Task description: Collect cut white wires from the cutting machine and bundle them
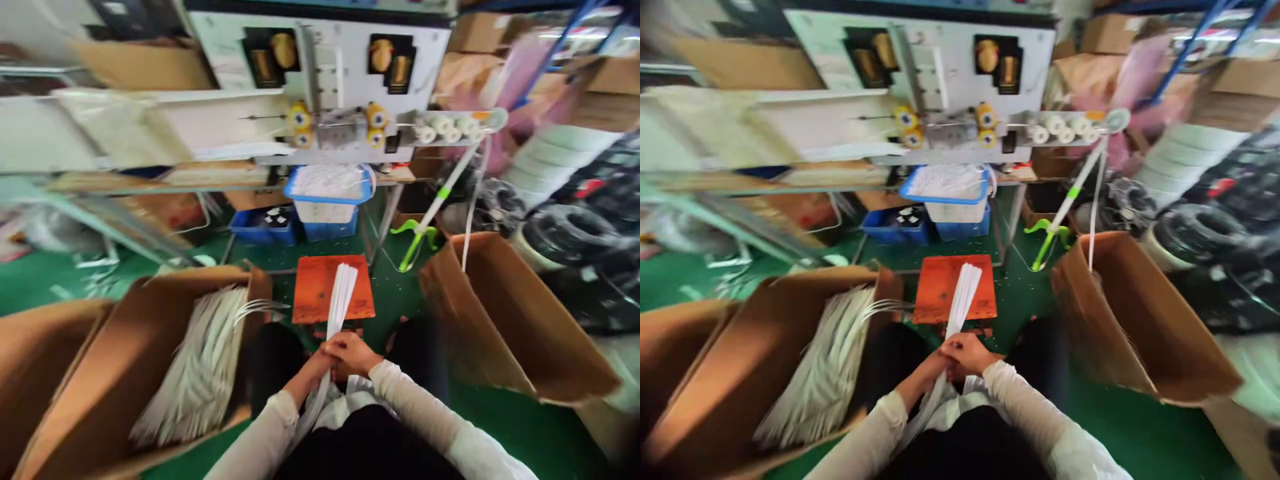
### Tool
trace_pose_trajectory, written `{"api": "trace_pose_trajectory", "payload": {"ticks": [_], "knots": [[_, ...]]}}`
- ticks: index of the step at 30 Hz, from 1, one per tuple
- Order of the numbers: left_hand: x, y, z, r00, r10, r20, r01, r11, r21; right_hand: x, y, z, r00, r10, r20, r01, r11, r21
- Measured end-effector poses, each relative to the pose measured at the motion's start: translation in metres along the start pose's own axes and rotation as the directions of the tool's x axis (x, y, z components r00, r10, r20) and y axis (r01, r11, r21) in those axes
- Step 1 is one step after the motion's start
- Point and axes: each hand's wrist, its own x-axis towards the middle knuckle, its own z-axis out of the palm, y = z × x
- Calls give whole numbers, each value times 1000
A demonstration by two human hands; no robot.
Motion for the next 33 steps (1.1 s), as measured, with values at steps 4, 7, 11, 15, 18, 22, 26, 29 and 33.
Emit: {"api": "trace_pose_trajectory", "payload": {"ticks": [4, 7, 11, 15, 18, 22, 26, 29, 33], "knots": [[-9, 10, -30, 989, 82, -121, -30, 925, 380, 8, -7, 2, 996, 86, 35, -84, 996, -34], [-28, 22, -56, 969, 161, -186, -7, 774, 633, 13, -13, 0, 986, 145, 77, -141, 988, -63], [-51, 34, -66, 925, 334, -184, -55, 595, 802, 21, -17, 3, 988, 157, -12, -157, 970, -184], [-51, 41, -48, 873, 481, -79, -179, 467, 866, 22, -18, 9, 994, 98, -48, -107, 966, -236], [-45, 38, -38, 854, 515, -75, -188, 439, 878, 18, -16, 9, 995, 49, -82, -66, 973, -220], [-42, 24, -37, 784, 607, -132, -248, 500, 830, 17, -11, 2, 992, 122, -17, -123, 986, -108], [-39, 10, -41, 791, 554, -259, -256, 684, 683, 21, -10, -3, 980, 177, 94, -178, 984, -5], [-32, 6, -47, 823, 517, -234, -263, 712, 651, 22, -14, -6, 982, 159, 104, -157, 987, -24], [-21, 9, -56, 836, 524, -161, -311, 695, 648, 22, -19, -10, 971, 170, 167, -170, 985, -15]]}}
